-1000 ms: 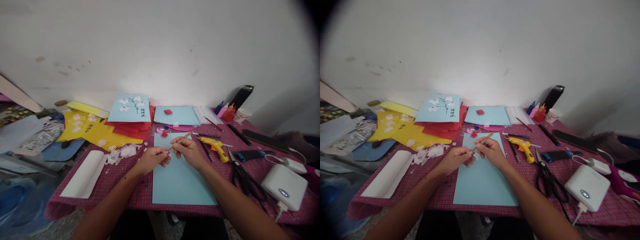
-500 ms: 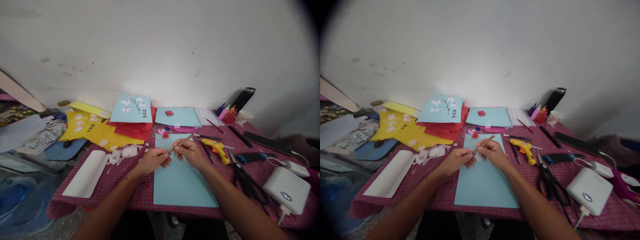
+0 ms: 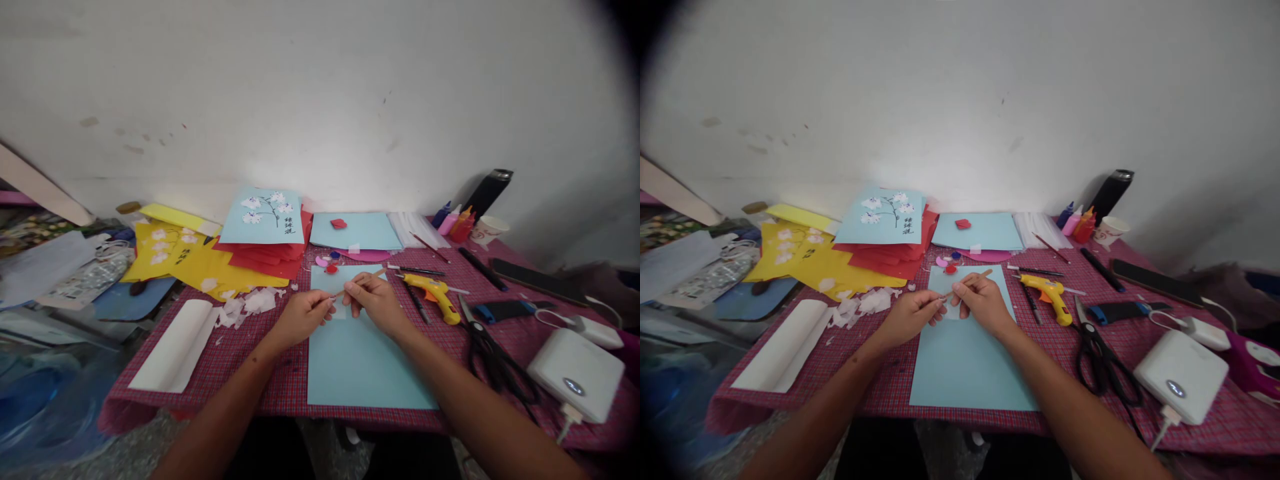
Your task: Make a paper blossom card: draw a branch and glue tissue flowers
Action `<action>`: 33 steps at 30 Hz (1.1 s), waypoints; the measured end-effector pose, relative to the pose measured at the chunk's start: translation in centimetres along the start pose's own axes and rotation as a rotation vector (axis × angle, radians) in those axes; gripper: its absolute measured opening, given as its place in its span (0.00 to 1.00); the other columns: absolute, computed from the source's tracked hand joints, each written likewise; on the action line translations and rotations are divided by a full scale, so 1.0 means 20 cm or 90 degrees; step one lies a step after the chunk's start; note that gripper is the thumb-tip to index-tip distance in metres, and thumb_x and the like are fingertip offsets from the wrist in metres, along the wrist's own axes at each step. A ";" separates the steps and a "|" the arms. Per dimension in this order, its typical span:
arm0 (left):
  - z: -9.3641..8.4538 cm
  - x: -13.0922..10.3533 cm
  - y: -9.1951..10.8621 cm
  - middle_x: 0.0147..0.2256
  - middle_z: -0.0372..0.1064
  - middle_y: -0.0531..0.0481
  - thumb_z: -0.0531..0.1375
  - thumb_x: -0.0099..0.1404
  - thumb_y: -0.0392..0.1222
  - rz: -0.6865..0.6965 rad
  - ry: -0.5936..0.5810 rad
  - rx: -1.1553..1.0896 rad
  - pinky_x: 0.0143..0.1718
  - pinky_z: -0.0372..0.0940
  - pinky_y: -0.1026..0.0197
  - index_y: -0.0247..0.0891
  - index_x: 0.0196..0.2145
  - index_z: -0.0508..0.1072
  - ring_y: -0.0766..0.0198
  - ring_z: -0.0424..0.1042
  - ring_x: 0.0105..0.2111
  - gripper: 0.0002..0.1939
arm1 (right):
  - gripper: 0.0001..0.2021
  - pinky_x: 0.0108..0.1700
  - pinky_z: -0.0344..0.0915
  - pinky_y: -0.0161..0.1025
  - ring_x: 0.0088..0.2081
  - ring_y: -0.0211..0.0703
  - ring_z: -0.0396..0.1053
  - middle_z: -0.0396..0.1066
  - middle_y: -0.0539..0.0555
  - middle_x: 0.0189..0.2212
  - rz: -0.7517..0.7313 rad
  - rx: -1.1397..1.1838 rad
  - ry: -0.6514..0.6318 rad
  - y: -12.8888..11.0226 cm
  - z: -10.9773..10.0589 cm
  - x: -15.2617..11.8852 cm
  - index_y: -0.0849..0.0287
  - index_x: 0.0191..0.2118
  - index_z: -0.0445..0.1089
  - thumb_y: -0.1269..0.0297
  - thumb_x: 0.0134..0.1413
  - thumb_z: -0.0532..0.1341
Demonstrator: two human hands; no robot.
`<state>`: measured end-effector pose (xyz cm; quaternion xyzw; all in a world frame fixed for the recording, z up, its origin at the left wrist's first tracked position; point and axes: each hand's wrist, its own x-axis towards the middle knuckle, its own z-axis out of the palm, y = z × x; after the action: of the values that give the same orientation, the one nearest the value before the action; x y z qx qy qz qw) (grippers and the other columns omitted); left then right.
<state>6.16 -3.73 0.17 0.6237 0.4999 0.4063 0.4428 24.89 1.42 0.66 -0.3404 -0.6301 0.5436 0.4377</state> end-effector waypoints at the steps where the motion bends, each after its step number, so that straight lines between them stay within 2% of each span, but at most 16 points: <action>1: 0.00 0.00 0.00 0.31 0.75 0.48 0.57 0.67 0.48 0.006 0.007 0.014 0.28 0.64 0.64 0.37 0.35 0.77 0.65 0.72 0.27 0.14 | 0.15 0.20 0.59 0.33 0.16 0.34 0.65 0.74 0.50 0.24 -0.003 0.001 0.010 0.00 0.00 0.00 0.58 0.29 0.67 0.52 0.58 0.63; 4: -0.04 0.00 0.00 0.29 0.75 0.49 0.57 0.66 0.48 -0.002 0.030 0.031 0.29 0.63 0.64 0.39 0.34 0.77 0.63 0.72 0.27 0.12 | 0.15 0.20 0.60 0.34 0.17 0.35 0.65 0.73 0.50 0.24 -0.016 0.013 0.058 -0.02 -0.01 0.00 0.58 0.29 0.67 0.51 0.58 0.63; 6: -0.09 0.01 0.00 0.29 0.75 0.50 0.58 0.65 0.47 -0.003 0.070 0.071 0.30 0.62 0.64 0.40 0.34 0.77 0.62 0.71 0.28 0.11 | 0.16 0.20 0.59 0.34 0.17 0.35 0.65 0.73 0.51 0.24 -0.027 0.029 0.097 -0.03 -0.03 0.01 0.58 0.28 0.67 0.51 0.57 0.63; 10: -0.21 0.02 -0.03 0.32 0.76 0.50 0.60 0.63 0.44 0.047 0.253 0.209 0.37 0.61 0.62 0.43 0.35 0.79 0.58 0.71 0.33 0.08 | 0.16 0.19 0.56 0.35 0.17 0.35 0.63 0.71 0.50 0.22 -0.034 0.078 0.143 -0.04 -0.08 0.03 0.58 0.26 0.67 0.51 0.55 0.65; 11: -0.23 0.03 -0.04 0.32 0.76 0.49 0.60 0.62 0.43 0.053 0.269 0.236 0.39 0.61 0.61 0.43 0.35 0.79 0.57 0.71 0.34 0.08 | 0.16 0.19 0.56 0.35 0.17 0.35 0.63 0.71 0.50 0.22 -0.032 0.088 0.146 -0.04 -0.08 0.03 0.58 0.26 0.67 0.52 0.55 0.65; 18: -0.26 0.04 -0.12 0.43 0.78 0.44 0.58 0.61 0.36 0.052 0.206 0.314 0.51 0.61 0.55 0.43 0.41 0.79 0.52 0.73 0.44 0.13 | 0.17 0.20 0.54 0.36 0.17 0.35 0.62 0.71 0.51 0.22 -0.021 0.070 0.126 -0.04 -0.08 0.03 0.58 0.24 0.67 0.52 0.56 0.65; 23: -0.25 0.04 -0.12 0.44 0.77 0.44 0.58 0.62 0.36 0.089 0.219 0.325 0.53 0.60 0.54 0.43 0.44 0.79 0.52 0.72 0.46 0.14 | 0.15 0.19 0.53 0.36 0.17 0.35 0.62 0.71 0.49 0.22 -0.027 0.092 0.139 -0.04 -0.10 0.04 0.57 0.26 0.67 0.53 0.55 0.65; 25: -0.22 0.03 -0.11 0.43 0.76 0.44 0.58 0.64 0.37 0.126 0.204 0.337 0.53 0.61 0.54 0.42 0.44 0.78 0.53 0.72 0.46 0.13 | 0.15 0.19 0.53 0.35 0.17 0.34 0.62 0.70 0.49 0.22 -0.033 0.100 0.139 -0.03 -0.11 0.04 0.58 0.26 0.67 0.53 0.55 0.65; 30: -0.08 0.01 -0.09 0.45 0.73 0.42 0.57 0.67 0.38 0.245 0.056 0.406 0.53 0.62 0.53 0.41 0.47 0.77 0.54 0.70 0.48 0.13 | 0.15 0.18 0.54 0.34 0.16 0.34 0.61 0.70 0.48 0.21 -0.036 0.097 0.151 -0.02 -0.10 0.05 0.58 0.27 0.67 0.52 0.55 0.66; 33: -0.01 0.03 -0.09 0.49 0.71 0.41 0.56 0.67 0.39 0.270 0.018 0.468 0.54 0.61 0.51 0.38 0.48 0.76 0.53 0.68 0.51 0.13 | 0.15 0.18 0.53 0.34 0.16 0.33 0.61 0.70 0.48 0.20 -0.048 0.096 0.168 -0.02 -0.10 0.05 0.58 0.27 0.67 0.53 0.54 0.66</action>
<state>5.68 -2.89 -1.38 0.8237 0.4778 0.2916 0.0907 26.36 2.96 1.35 -0.3512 -0.5368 0.5230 0.5613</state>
